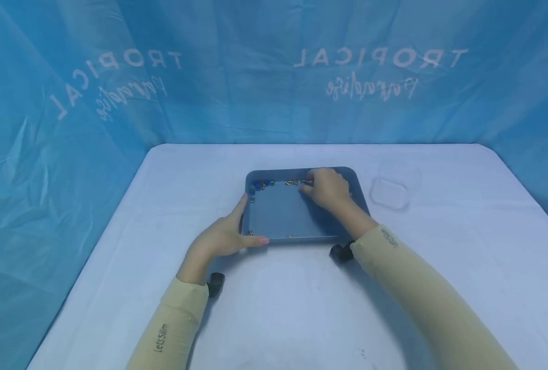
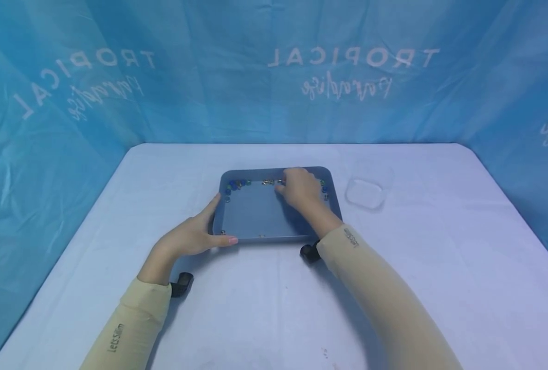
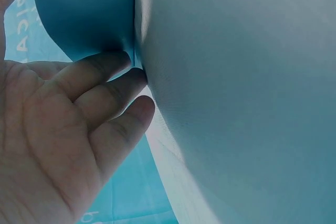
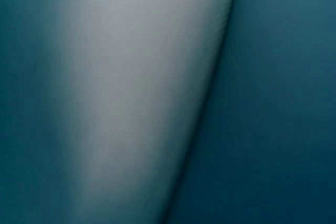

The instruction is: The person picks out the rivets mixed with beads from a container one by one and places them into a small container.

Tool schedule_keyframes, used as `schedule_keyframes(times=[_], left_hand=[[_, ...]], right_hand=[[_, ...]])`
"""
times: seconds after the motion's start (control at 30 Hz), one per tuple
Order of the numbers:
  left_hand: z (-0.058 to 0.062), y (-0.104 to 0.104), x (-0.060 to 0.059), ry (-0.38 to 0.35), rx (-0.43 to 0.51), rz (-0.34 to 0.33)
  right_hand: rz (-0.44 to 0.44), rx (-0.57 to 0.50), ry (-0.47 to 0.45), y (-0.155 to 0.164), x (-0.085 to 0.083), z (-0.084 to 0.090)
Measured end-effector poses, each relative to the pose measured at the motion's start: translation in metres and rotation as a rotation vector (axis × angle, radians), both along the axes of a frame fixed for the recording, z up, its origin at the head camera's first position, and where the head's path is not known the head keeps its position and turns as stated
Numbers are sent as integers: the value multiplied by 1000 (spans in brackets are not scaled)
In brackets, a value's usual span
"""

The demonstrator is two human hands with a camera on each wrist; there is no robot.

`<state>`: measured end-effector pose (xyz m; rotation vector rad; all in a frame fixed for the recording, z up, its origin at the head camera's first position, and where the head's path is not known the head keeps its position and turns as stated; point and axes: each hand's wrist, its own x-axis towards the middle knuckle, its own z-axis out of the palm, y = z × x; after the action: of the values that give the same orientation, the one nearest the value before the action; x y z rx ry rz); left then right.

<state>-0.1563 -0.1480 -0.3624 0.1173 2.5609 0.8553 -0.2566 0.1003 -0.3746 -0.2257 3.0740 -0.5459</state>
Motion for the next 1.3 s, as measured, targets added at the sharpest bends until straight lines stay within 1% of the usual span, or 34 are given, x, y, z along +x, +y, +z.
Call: schedule_keyframes(times=[0.13, 0.53, 0.77, 0.97, 1.3], left_hand=[[-1, 0, 0, 3, 2, 2], [-2, 1, 0, 5, 9, -1], [-1, 0, 1, 9, 4, 6], [-1, 0, 2, 11, 2, 5], [1, 0, 2, 1, -8, 10]], right_hand=[[17, 31, 10, -4, -3, 0], [-75, 149, 30, -16, -15, -1], [-67, 204, 30, -21, -18, -1], [-72, 184, 35, -19, -18, -4], [-30, 38, 48, -6, -16, -9]])
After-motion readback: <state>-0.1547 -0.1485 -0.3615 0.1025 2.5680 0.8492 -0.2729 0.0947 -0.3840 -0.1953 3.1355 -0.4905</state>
